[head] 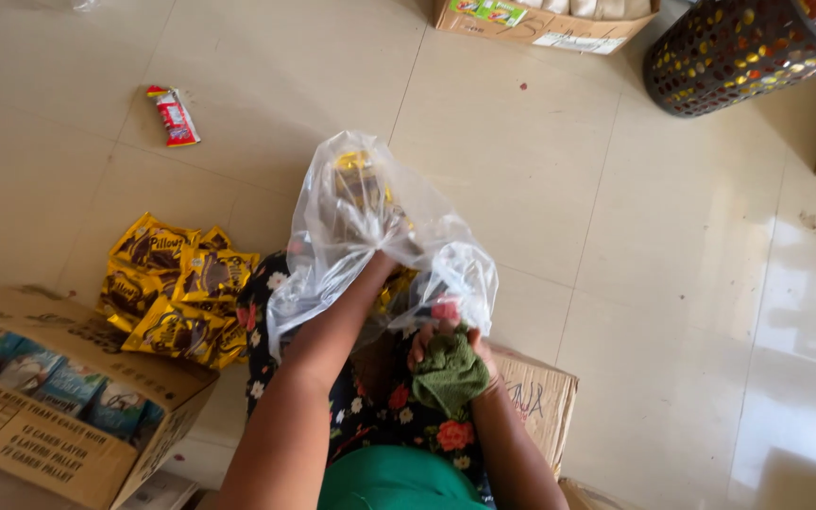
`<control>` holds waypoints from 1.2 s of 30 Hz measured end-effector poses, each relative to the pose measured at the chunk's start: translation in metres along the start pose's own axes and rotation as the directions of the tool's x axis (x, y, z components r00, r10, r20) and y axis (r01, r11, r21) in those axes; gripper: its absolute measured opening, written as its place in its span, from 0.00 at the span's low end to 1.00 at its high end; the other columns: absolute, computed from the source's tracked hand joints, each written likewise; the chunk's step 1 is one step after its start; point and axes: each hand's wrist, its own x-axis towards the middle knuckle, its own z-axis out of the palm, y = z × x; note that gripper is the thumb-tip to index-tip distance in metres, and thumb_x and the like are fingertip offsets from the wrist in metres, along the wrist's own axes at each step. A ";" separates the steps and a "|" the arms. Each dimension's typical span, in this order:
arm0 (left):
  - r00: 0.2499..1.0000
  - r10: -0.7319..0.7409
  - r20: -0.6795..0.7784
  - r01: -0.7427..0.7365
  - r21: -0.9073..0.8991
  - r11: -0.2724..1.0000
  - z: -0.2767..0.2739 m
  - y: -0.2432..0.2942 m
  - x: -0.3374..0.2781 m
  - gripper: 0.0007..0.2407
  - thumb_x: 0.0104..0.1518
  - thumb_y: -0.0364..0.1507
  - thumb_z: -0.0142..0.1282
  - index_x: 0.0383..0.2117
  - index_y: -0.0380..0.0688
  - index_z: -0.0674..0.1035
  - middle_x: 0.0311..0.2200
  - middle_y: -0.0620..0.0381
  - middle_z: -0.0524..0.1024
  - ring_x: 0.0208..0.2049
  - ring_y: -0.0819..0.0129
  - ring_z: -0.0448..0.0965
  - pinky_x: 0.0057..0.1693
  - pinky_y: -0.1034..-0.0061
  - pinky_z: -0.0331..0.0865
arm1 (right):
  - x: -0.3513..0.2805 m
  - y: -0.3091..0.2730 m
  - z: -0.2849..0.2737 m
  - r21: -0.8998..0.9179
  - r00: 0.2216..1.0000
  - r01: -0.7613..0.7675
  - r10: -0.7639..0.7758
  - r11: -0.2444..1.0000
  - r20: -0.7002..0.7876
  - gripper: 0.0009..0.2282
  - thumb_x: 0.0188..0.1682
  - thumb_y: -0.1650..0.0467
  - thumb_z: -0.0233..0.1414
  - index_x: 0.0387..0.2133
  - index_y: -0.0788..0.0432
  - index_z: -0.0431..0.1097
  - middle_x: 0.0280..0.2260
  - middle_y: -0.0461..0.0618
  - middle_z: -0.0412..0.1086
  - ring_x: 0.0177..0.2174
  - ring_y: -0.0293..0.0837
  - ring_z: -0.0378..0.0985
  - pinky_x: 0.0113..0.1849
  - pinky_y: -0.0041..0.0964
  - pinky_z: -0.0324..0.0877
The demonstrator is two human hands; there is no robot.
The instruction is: Cleaning individual snack packets with a cloth and placing them into a plastic bag
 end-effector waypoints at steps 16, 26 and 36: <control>0.977 -0.207 0.049 0.196 -0.589 0.784 -0.192 0.120 -0.197 0.24 0.59 0.38 0.58 0.62 0.62 0.65 0.46 0.53 0.81 0.45 0.53 0.84 0.47 0.60 0.77 | -0.041 -0.040 0.072 -0.611 0.874 -0.099 -0.225 0.786 -0.431 0.12 0.49 0.67 0.46 0.32 0.68 0.70 0.32 0.60 0.69 0.35 0.53 0.75 0.39 0.42 0.68; 0.982 -0.067 -0.177 -0.151 -0.946 0.288 -0.201 0.150 -0.204 0.16 0.66 0.33 0.52 0.57 0.39 0.69 0.44 0.49 0.71 0.49 0.60 0.71 0.59 0.60 0.66 | -0.034 -0.054 0.149 -0.815 0.823 -0.159 -0.382 0.557 -0.421 0.17 0.51 0.68 0.55 0.48 0.72 0.71 0.36 0.60 0.74 0.34 0.43 0.77 0.39 0.37 0.73; 0.896 -0.251 -0.366 -0.248 -0.882 0.401 -0.181 0.144 -0.215 0.14 0.57 0.29 0.68 0.42 0.38 0.75 0.33 0.50 0.75 0.38 0.65 0.77 0.49 0.65 0.75 | -0.037 -0.040 0.148 -0.817 0.790 -0.365 -0.317 0.446 -0.525 0.06 0.47 0.72 0.62 0.30 0.65 0.74 0.21 0.51 0.70 0.25 0.37 0.71 0.30 0.30 0.65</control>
